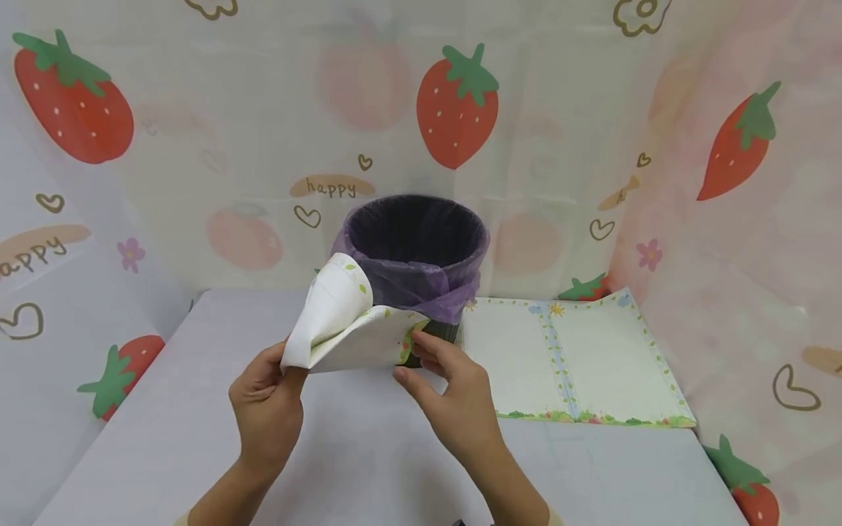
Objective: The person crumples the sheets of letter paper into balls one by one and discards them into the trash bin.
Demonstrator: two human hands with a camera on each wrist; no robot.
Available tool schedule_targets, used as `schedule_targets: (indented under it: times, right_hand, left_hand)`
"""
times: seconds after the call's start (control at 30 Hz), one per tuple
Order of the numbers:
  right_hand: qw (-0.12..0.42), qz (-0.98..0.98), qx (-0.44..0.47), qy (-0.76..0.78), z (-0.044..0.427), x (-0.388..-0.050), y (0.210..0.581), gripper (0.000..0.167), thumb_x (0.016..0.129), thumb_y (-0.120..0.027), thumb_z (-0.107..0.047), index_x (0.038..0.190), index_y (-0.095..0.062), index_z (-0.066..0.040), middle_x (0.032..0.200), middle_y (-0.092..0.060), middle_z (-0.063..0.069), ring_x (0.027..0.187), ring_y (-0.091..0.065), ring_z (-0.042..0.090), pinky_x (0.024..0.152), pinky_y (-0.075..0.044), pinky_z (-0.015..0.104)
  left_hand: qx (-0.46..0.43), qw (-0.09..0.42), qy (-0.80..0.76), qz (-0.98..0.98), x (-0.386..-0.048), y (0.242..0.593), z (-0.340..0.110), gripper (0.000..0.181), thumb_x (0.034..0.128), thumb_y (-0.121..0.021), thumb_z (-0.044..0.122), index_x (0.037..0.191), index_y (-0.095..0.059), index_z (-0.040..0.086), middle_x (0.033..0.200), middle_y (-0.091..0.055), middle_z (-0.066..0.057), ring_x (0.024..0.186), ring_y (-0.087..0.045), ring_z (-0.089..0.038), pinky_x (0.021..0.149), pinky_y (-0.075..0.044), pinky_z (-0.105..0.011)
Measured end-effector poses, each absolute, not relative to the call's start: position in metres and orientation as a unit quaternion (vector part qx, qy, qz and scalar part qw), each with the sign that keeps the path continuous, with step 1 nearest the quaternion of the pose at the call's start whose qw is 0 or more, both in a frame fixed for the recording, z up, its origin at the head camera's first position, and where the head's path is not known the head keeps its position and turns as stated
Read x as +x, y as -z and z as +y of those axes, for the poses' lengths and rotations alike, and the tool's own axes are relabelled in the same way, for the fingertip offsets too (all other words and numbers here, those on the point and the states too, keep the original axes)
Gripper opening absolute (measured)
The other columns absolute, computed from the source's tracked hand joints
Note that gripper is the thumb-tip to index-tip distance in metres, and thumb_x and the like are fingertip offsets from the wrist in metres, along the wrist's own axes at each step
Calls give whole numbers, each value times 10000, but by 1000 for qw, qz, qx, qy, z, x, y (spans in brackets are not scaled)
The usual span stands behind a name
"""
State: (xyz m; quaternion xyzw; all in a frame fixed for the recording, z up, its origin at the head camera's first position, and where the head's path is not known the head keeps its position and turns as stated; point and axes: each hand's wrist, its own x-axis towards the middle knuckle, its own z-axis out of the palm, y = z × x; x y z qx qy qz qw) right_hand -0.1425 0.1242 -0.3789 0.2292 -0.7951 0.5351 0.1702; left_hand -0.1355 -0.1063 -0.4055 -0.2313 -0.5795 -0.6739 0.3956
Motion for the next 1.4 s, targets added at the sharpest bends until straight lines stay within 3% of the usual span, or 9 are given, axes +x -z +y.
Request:
schedule_targets:
  times: [0.1, 0.2, 0.53, 0.63, 0.73, 0.9, 1.03, 1.27, 1.4]
  right_hand:
    - [90, -773, 238, -581, 122, -142, 377, 721, 919, -789, -225, 1536, -448, -70, 1548, -501, 34, 1410, -506, 202, 1131, -430, 299]
    - [65, -750, 247, -610, 122, -143, 378, 849, 910, -799, -215, 1593, -323, -50, 1633, -368, 62, 1502, -365, 215, 1191, -331, 308]
    - [96, -701, 285, -647, 123, -147, 385, 1137, 720, -881, -529, 1612, -299, -134, 1661, -325, 39, 1543, -285, 223, 1212, -286, 225]
    - [106, -690, 280, -659, 123, -146, 386, 1120, 712, -876, -568, 1588, -346, -114, 1616, -403, 30, 1524, -331, 216, 1205, -300, 217]
    - [101, -687, 272, -666, 122, -143, 387, 1032, 723, -854, -579, 1516, -433, -70, 1493, -531, 66, 1438, -457, 204, 1172, -362, 214]
    - [104, -698, 269, -655, 121, -139, 383, 780, 773, -908, -264, 1420, -534, -40, 1363, -621, 84, 1325, -552, 200, 1140, -404, 232]
    - [113, -709, 264, -644, 121, -138, 379, 733, 751, -899, -44, 1406, -571, -62, 1346, -644, 61, 1294, -580, 208, 1140, -415, 248]
    - [116, -718, 246, -641, 118, -135, 380, 665, 770, -880, -28, 1368, -589, -4, 1282, -683, 85, 1201, -638, 195, 1052, -497, 259]
    - [126, -712, 244, -646, 116, -134, 382, 589, 756, -865, 34, 1294, -624, 47, 1209, -715, 123, 1113, -674, 179, 970, -552, 283]
  left_hand:
    - [-223, 352, 688, -594, -134, 407, -102, 319, 945, -604, -150, 1254, -656, -90, 1246, -717, -154, 1138, -693, -190, 947, -582, -300]
    - [-229, 319, 674, -625, -132, 411, -96, 423, 955, -587, -150, 1361, -611, -33, 1338, -664, -184, 1228, -655, -198, 986, -560, -318]
    - [-326, 290, 628, -644, -130, 420, -82, 512, 916, -560, -233, 1402, -559, -73, 1336, -630, -256, 1243, -640, -249, 983, -555, -338]
    - [-345, 273, 625, -645, -129, 421, -80, 501, 918, -570, -222, 1398, -561, -78, 1323, -639, -257, 1224, -653, -245, 963, -567, -349]
    - [-360, 218, 644, -639, -128, 421, -79, 457, 949, -559, -184, 1393, -570, -74, 1333, -640, -250, 1203, -668, -241, 944, -581, -375]
    - [-341, 141, 665, -649, -130, 419, -82, 383, 1004, -552, -85, 1377, -608, -22, 1334, -659, -207, 1169, -686, -215, 926, -596, -377]
    - [-318, 120, 669, -661, -131, 417, -84, 359, 1017, -569, -28, 1368, -631, 21, 1330, -669, -180, 1168, -683, -220, 939, -592, -360]
    - [-293, 97, 676, -669, -132, 419, -82, 286, 1021, -589, 11, 1283, -695, 59, 1242, -717, -119, 1076, -689, -161, 896, -604, -321]
    - [-305, 122, 661, -674, -132, 418, -81, 281, 979, -613, -57, 1218, -718, 48, 1126, -749, -116, 947, -699, -134, 797, -620, -328]
